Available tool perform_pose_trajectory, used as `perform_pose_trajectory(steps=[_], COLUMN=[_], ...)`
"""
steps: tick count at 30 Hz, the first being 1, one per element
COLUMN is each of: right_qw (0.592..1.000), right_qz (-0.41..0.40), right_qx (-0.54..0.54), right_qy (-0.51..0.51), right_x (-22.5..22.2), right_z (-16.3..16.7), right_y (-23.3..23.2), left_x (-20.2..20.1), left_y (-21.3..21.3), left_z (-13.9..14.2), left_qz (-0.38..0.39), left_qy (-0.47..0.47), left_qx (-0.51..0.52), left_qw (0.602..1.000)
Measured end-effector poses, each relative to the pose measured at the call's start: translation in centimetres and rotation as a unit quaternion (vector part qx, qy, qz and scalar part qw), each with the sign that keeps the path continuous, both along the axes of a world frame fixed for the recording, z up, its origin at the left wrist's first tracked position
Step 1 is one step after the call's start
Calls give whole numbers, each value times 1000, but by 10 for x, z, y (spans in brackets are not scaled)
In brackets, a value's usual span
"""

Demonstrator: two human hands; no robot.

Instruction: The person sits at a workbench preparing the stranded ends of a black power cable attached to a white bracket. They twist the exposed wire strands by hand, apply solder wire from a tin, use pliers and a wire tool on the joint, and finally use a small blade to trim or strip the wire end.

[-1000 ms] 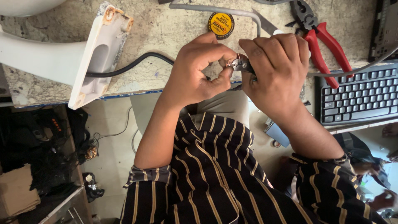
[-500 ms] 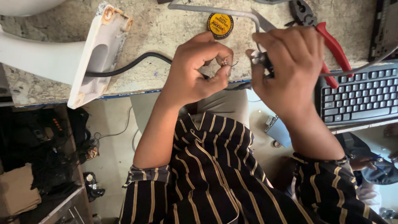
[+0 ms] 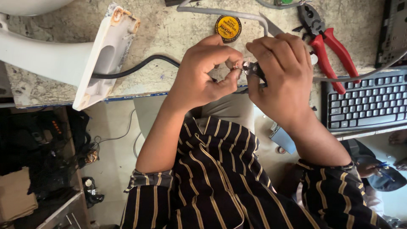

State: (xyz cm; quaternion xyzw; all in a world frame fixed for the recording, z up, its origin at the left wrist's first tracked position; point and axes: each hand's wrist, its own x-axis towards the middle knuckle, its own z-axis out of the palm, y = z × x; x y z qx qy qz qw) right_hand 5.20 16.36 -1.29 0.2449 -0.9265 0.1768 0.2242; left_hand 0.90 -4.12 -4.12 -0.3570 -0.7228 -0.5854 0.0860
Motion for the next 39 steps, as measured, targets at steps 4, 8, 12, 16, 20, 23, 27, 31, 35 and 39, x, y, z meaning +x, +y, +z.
perform_pose_trajectory(steps=[4, 8, 12, 16, 20, 23, 27, 31, 35, 39], right_qw=[999, 998, 996, 995, 995, 995, 995, 995, 997, 997], right_qz=[-4, -22, -30, -30, -19, -23, -23, -19, -13, -16], right_qx=[18, 47, 66, 69, 67, 69, 74, 69, 66, 74], right_qy=[30, 43, 58, 66, 75, 67, 57, 62, 42, 30], right_x=[0, 1, 2, 1, 0, -1, -2, -2, -1, -2], right_z=[2, 3, 2, 0, -5, -11, -16, -17, -17, -17], right_y=[-2, -4, -4, -2, 2, 4, 6, 4, 4, 6], left_x=[1, 0, -1, 0, -1, -1, -2, 0, 1, 0], left_y=[0, 0, 0, 0, 0, -1, -1, -2, -2, -3], left_z=[0, 1, 1, 1, 0, -1, -2, -1, 0, 1], left_qz=[10, 8, 4, 4, 3, -2, 1, -3, -2, -7], left_qy=[-6, 8, 13, 14, 22, 20, 25, 28, 25, 34], left_qx=[-11, -13, -16, -20, -19, -26, -22, -25, -29, -32], left_qw=[1000, 1000, 1000, 1000, 1000, 999, 999, 999, 999, 999])
